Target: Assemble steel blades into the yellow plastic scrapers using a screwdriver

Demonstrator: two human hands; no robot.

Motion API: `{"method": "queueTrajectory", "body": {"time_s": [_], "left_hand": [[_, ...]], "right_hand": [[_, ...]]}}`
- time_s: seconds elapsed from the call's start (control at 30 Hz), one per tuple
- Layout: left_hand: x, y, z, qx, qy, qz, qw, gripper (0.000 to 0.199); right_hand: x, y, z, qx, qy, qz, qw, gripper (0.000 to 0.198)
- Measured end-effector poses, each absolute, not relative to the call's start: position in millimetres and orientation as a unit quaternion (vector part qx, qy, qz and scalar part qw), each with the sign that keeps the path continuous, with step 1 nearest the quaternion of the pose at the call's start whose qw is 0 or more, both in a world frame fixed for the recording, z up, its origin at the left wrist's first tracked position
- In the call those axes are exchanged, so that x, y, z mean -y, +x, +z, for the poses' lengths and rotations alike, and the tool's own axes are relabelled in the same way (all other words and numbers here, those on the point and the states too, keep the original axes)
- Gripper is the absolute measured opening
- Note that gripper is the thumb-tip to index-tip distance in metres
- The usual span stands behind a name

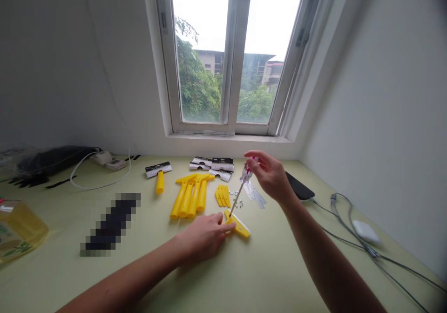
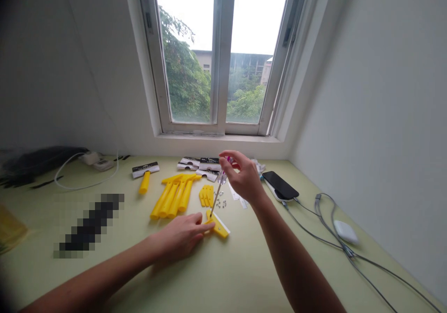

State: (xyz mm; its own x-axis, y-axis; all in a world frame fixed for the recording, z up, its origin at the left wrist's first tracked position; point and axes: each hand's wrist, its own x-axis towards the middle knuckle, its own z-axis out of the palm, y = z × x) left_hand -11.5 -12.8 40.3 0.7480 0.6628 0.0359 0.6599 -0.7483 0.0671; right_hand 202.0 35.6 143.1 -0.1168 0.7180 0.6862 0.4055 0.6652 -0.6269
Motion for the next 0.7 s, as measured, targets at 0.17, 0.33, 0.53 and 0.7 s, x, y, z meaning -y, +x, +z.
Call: {"method": "queueTrajectory", "body": {"time_s": [0.17, 0.33, 0.53, 0.7], "left_hand": [[11, -11, 37, -0.353, 0.935, 0.031, 0.024, 0.044], [14, -12, 42, -0.351, 0.936, 0.032, 0.024, 0.045], [12, -9, 43, -0.354, 0.935, 0.029, -0.003, 0.046], [32, -10, 76, -0.329, 0.934, 0.14, -0.012, 0.042]], "right_hand": [[-35, 195, 141, 0.701, -0.346, 0.21, 0.587, 0.023], [-41, 194, 134, 0.686, -0.278, 0.316, 0.593, 0.022], [-39, 185, 130, 0.702, -0.331, 0.232, 0.587, 0.03], [-33, 180, 132, 0.699, -0.332, 0.222, 0.593, 0.029]]}}
